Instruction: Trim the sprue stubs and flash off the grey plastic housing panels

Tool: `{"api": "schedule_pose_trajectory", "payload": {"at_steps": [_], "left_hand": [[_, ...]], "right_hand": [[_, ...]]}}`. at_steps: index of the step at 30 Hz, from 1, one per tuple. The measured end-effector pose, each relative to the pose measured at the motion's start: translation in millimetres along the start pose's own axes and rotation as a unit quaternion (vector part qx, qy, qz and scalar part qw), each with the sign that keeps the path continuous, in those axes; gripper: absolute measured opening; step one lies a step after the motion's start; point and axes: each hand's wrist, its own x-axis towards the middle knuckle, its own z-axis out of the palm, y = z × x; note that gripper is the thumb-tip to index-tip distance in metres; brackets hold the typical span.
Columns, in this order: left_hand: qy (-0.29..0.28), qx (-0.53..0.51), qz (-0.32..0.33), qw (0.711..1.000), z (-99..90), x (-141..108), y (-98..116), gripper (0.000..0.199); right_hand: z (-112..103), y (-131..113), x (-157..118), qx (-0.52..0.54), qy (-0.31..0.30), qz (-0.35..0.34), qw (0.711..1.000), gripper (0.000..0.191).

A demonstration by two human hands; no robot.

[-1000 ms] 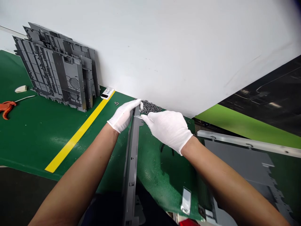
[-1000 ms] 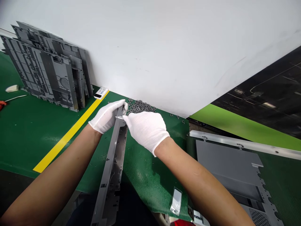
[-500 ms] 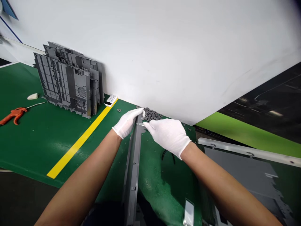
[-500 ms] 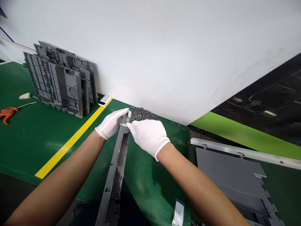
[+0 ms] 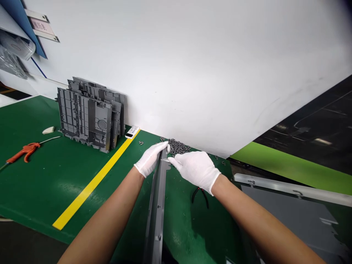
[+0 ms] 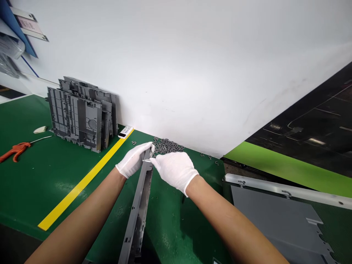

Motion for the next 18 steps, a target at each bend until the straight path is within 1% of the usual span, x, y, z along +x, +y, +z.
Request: {"api": "schedule_pose_trajectory", "payload": {"at_steps": [4,8,10,11,12,13,15,16,17,18], "left_hand": [[-0.001,-0.019,-0.017,1.000,-4.5,1,-6,0.039],[0.006,-0.048,-0.017,0.999,-8.9,0,-10,0.036],[0.006,-0.045,-0.003,0.999,-9.9,1,-10,0.035],[0.011,-0.035,0.007,0.999,-10.0,1,-8,0.036],[0.016,-0.020,0.016,1.000,-9.9,2,-6,0.038],[0.020,0.001,0.022,1.000,-9.6,1,-4,0.039],[0.022,0.047,0.017,0.998,-9.0,-3,1,0.037],[0.016,0.062,0.003,0.998,-8.8,-7,3,0.034],[0.012,0.065,-0.012,0.998,-9.1,-11,4,0.035],[-0.006,0.040,-0.039,0.998,-9.9,-15,4,0.048]], "right_hand": [[-2,0,-2,0.011,-0.005,-0.011,1.000,0.059],[4,0,-4,0.036,0.004,-0.036,0.999,0.059],[8,2,-3,0.104,0.033,-0.017,0.994,0.060],[10,3,-1,0.167,0.053,0.006,0.984,0.061],[11,5,-1,0.246,0.078,0.035,0.965,0.062],[12,6,-1,0.331,0.103,0.069,0.935,0.063],[16,7,-7,0.473,0.138,0.133,0.860,0.063],[20,8,-13,0.518,0.146,0.159,0.828,0.063],[28,9,-19,0.542,0.148,0.175,0.809,0.064],[40,12,-25,0.552,0.149,0.168,0.803,0.066]]}}
